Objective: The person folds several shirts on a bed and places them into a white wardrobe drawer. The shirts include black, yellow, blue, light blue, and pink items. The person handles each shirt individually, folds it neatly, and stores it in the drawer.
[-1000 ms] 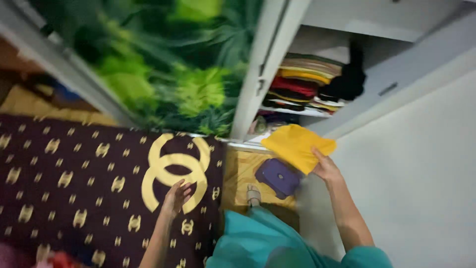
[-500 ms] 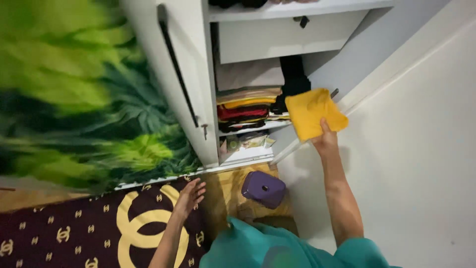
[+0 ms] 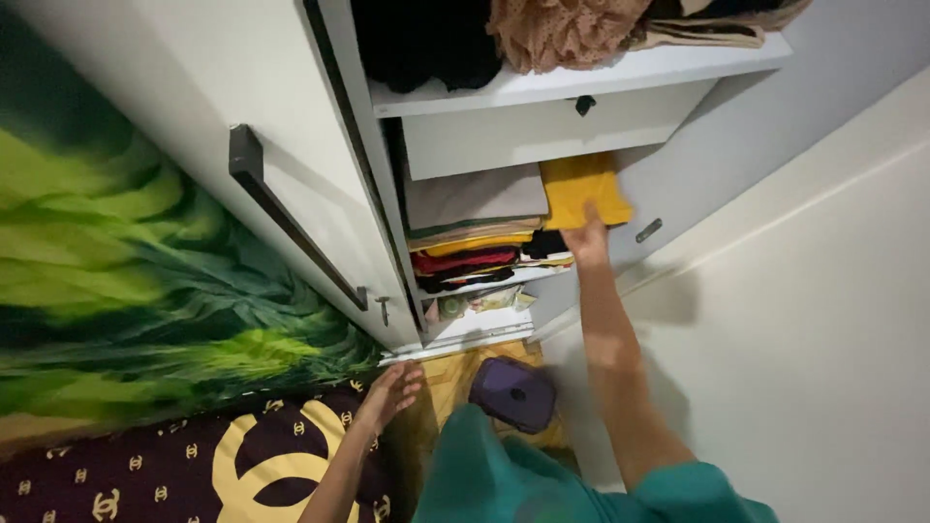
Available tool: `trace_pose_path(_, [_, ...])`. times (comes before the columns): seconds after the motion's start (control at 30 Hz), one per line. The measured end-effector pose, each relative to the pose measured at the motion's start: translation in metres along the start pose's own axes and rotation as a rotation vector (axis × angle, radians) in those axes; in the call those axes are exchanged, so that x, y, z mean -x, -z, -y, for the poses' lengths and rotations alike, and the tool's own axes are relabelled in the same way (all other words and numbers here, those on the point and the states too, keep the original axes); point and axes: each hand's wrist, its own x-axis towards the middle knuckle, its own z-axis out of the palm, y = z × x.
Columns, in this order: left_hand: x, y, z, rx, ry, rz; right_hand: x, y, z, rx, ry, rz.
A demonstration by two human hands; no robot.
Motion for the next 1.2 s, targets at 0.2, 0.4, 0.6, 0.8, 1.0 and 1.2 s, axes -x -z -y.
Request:
trace_pose_path(0.2, [-0.002, 0.004, 0.005, 0.055, -0.024, 0.016, -0.133, 0.112, 0.012, 0.255, -0.112, -0.027])
trace_pose_path(0.4, [0.011, -0.011, -0.004, -0.032, -0.014, -0.01, -0.051, 0.066, 0.025, 0.472, -0.293, -0.167])
trace_pose_path(0.6, [0.009, -0.002, 0.0, 0.022, 0.005, -0.035, 0.039, -0.046, 0.052, 2.287, 0.236, -0.155])
trace_pose_path(0.8, [-0.02, 0.034, 0.022, 0.065, -0.005, -0.076, -0.052, -0.028, 0.002, 2.383, 0.659, -0.238])
trace_pose_path(1.0, [0.0, 0.025, 0.012, 0.1, -0.005, -0.148, -0.031, -0.049, -0.017, 2.579, 0.114, 0.059])
trace_pose_path(1.2, [-0.01, 0.035, 0.02, 0.13, 0.006, -0.075, -0.053, -0.054, -0.006, 2.72, 0.15, 0.244])
